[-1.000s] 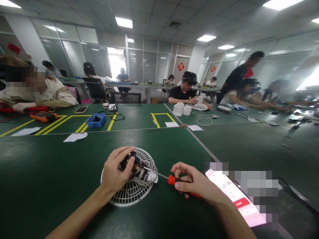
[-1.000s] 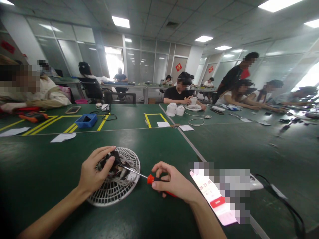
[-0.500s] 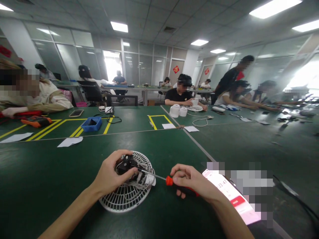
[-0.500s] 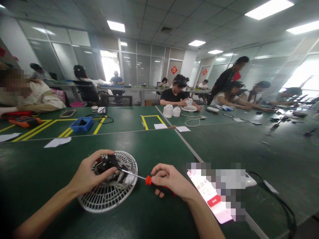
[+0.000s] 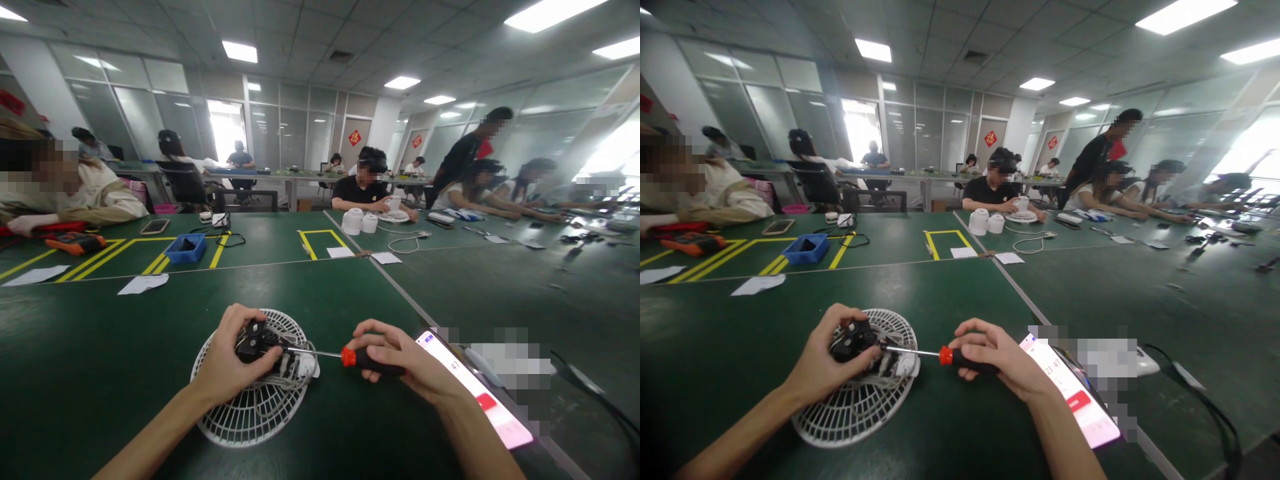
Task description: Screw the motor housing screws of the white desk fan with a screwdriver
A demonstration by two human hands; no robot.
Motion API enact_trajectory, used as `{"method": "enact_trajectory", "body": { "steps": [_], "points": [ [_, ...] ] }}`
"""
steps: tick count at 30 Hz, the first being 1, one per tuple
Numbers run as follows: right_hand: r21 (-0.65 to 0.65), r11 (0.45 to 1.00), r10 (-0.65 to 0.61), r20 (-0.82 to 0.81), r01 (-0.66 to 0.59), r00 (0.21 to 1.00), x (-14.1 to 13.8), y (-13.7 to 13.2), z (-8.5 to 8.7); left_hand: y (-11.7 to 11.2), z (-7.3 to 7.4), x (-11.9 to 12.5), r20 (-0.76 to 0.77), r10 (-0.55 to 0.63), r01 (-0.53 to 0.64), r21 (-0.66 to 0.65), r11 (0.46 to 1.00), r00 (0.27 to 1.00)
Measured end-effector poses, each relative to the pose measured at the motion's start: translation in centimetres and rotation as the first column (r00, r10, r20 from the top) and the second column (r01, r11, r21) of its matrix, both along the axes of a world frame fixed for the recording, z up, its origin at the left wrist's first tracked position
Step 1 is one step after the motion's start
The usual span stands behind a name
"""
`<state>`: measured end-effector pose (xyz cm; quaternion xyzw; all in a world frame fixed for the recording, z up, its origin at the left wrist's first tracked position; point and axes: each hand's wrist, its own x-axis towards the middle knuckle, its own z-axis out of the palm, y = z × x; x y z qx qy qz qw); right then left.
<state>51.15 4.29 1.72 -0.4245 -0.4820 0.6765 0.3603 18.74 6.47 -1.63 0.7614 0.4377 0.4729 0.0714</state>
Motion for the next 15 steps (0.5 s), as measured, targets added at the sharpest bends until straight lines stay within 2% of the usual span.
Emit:
{"method": "enact_trajectory", "body": {
  "steps": [5, 12, 15],
  "points": [
    [-0.021, 0.994, -0.106, -0.020, 0.105, 0.994, -0.2, 0.4, 0.0, 0.0, -0.5, 0.3, 0.020, -0.008, 0.007, 0.062, 0.998, 1.000],
    [-0.036, 0.991, -0.121, 0.138, 0.128, 0.983, -0.5, 0.6, -0.9, -0.2, -1.3, 0.3, 0.050, -0.013, 0.016, -0.060, 0.998, 0.999],
    [-0.021, 0.991, -0.129, 0.151, 0.133, 0.980, -0.4, 0.7, -0.9, -0.2, -1.4, 0.3, 0.057, -0.016, 0.018, -0.050, 0.999, 0.998]
  ]
}}
